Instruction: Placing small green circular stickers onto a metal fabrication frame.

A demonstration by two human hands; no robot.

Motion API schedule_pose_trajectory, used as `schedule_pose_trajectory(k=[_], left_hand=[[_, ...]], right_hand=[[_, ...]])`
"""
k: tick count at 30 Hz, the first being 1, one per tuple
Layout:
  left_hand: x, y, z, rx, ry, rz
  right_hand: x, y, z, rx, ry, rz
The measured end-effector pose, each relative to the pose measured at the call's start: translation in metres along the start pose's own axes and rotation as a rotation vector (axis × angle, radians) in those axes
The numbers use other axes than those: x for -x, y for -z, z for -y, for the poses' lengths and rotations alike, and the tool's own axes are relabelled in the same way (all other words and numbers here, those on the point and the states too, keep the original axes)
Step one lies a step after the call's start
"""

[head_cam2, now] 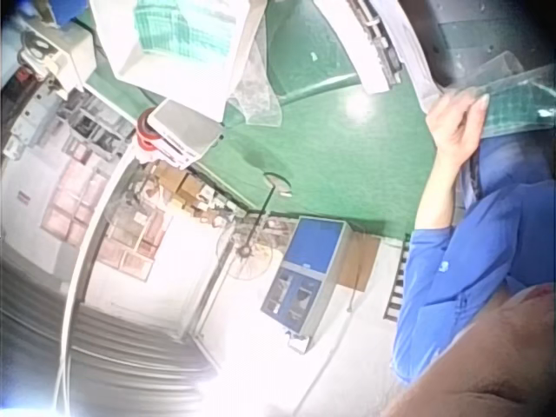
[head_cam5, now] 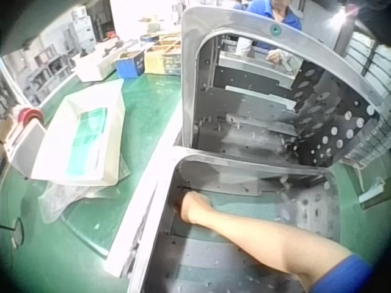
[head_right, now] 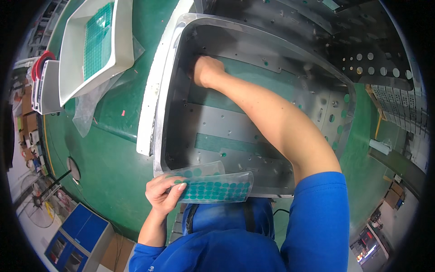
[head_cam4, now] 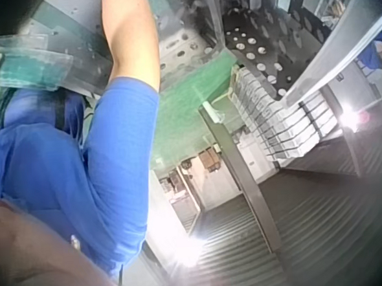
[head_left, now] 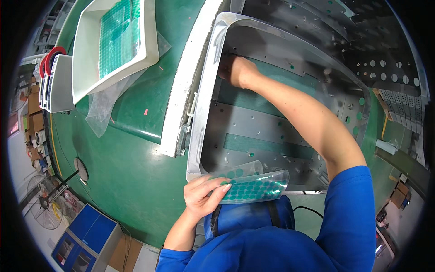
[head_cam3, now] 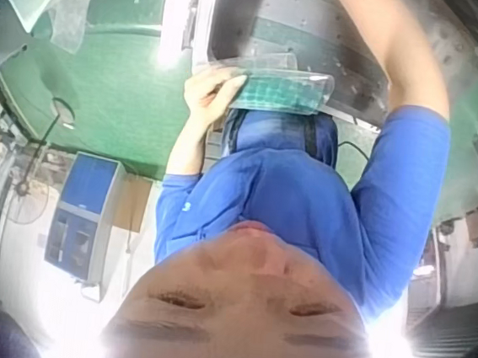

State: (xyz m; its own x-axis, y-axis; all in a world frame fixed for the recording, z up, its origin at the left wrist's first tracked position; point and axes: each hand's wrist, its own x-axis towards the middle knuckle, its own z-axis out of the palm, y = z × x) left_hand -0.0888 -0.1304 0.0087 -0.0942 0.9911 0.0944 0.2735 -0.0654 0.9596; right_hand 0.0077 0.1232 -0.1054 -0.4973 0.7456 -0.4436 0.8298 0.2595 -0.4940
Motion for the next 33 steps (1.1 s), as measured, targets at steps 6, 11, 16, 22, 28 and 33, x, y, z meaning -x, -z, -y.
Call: schedule_pose_trajectory(k=[6, 11, 16, 22, 28, 33], left_hand=[[-0.0004, 0.0008, -0.0013, -0.012, 0.004, 0.010], [0.0000, -0.0006, -0.0004, -0.008, -0.001, -0.007], [0.0005, -0.0002, -0.0004, 0.004, 0.017, -0.002], [-0.0001, -0.0006, -0.0007, -0.012, 0.006, -0.008], [0.0014, -0.0003, -0.0009, -0.025, 0.014, -0.009], [0.0001, -0.0017, -0.0021, -0.021, 0.000, -0.026]], right_hand=[[0.0004, -0.0046, -0.0027, 0.014, 0.035, -0.051], [0.0010, -0.0057, -0.0024, 0.026, 0.032, -0.057], [0.0036, -0.0029, 0.0003, 0.018, 0.034, -0.067], [0.0030, -0.0051, -0.0012, 0.043, 0.022, -0.070], [0.0072, -0.0061, 0.0008, 0.024, 0.032, -0.117], [0.0071, -0.0084, -0.0002, 0.038, -0.006, -0.125]])
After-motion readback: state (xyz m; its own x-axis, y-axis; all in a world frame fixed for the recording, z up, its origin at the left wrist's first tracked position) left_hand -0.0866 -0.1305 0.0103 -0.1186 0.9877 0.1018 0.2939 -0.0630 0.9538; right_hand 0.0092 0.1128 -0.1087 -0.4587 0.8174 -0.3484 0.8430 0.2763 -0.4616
